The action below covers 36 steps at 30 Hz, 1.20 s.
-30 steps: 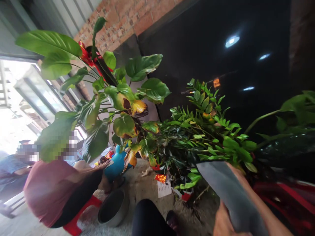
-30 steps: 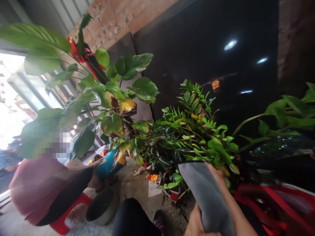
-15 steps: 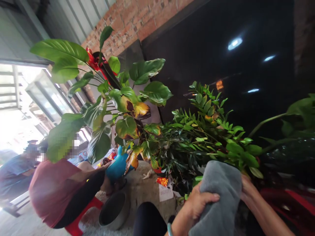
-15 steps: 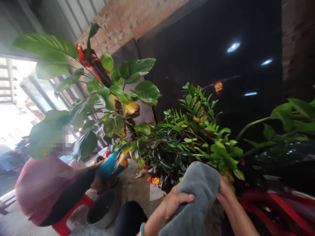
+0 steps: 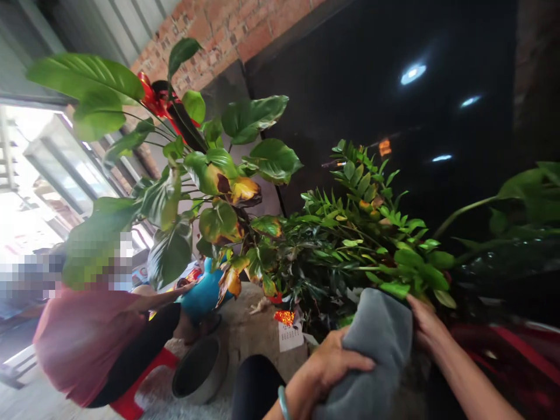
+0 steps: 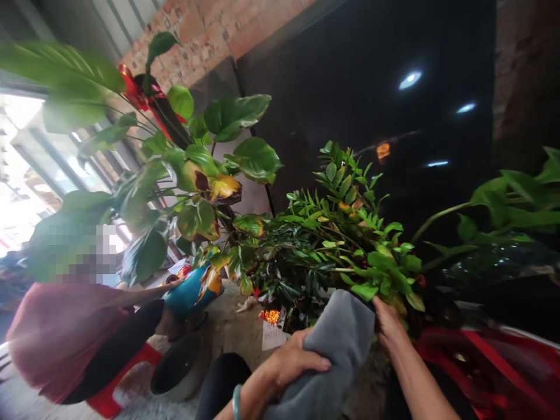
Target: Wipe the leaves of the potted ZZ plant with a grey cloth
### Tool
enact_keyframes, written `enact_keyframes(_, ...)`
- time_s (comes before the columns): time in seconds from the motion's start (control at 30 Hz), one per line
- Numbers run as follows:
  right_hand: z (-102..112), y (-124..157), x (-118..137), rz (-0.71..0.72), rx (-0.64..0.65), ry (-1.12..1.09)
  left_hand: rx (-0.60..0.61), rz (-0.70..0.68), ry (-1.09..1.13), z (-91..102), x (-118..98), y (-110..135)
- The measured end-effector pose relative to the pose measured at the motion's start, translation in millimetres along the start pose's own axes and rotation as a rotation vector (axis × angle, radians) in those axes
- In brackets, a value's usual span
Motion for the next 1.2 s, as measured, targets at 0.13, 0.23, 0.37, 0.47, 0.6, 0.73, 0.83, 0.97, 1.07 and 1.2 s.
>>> enact_keyframes(0.13, 1.1, 3.7, 4.2, -0.039, -0.082, 0.004, -0.068, -0.224, 0.072, 17.5, -44.2, 13.5)
enact_keyframes(0.23, -4.3, 7.8, 7.4, -0.047, -0.108, 0.006, -0.227, -0.415, 0.157, 27.0, -84.9, 7.1)
enact_keyframes(0.37, -10.3, 13.4, 9.6, -0.038, -0.109, -0.009, -0.225, -0.334, 0.123, 20.8, -63.6, -11.9)
enact_keyframes(0.47, -8.9, 16.1, 11.0, -0.051, -0.107, -0.016, -0.129, -0.128, 0.084, 15.6, -15.4, -10.0)
enact_keyframes(0.6, -4.5, 16.7, 12.6, -0.060, -0.110, -0.003, -0.047, -0.130, 0.170, 20.1, -13.8, 14.3)
enact_keyframes(0.73, -6.1, 14.3, 11.9, -0.051, -0.114, 0.009, -0.224, -0.361, 0.267, 35.2, -70.0, 25.1)
enact_keyframes(0.83, -9.0, 13.1, 10.4, -0.041, -0.111, 0.004, -0.365, -0.402, 0.300, 41.6, -71.6, 15.4)
enact_keyframes(0.97, -9.3, 14.7, 9.5, -0.049, -0.089, -0.013, -0.230, -0.118, 0.184, 34.8, -7.1, -1.0)
enact_keyframes(1.07, -8.2, 17.9, 11.3, -0.073, -0.079, -0.029, -0.110, -0.047, 0.181, 30.8, 15.5, 5.7)
enact_keyframes(1.2, -9.6, 22.7, 17.8, -0.050, -0.120, -0.017, -0.185, -0.317, 0.214, 41.2, -42.6, 24.9)
Point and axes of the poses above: each hand's wrist, its own y-axis away from the middle knuckle, its own z-axis out of the back of the hand, x = y × z, the point moved 3 cm from there along -y, towards the middle knuckle, and after that the axes turned 10 degrees about x, right-handed, at the moved point
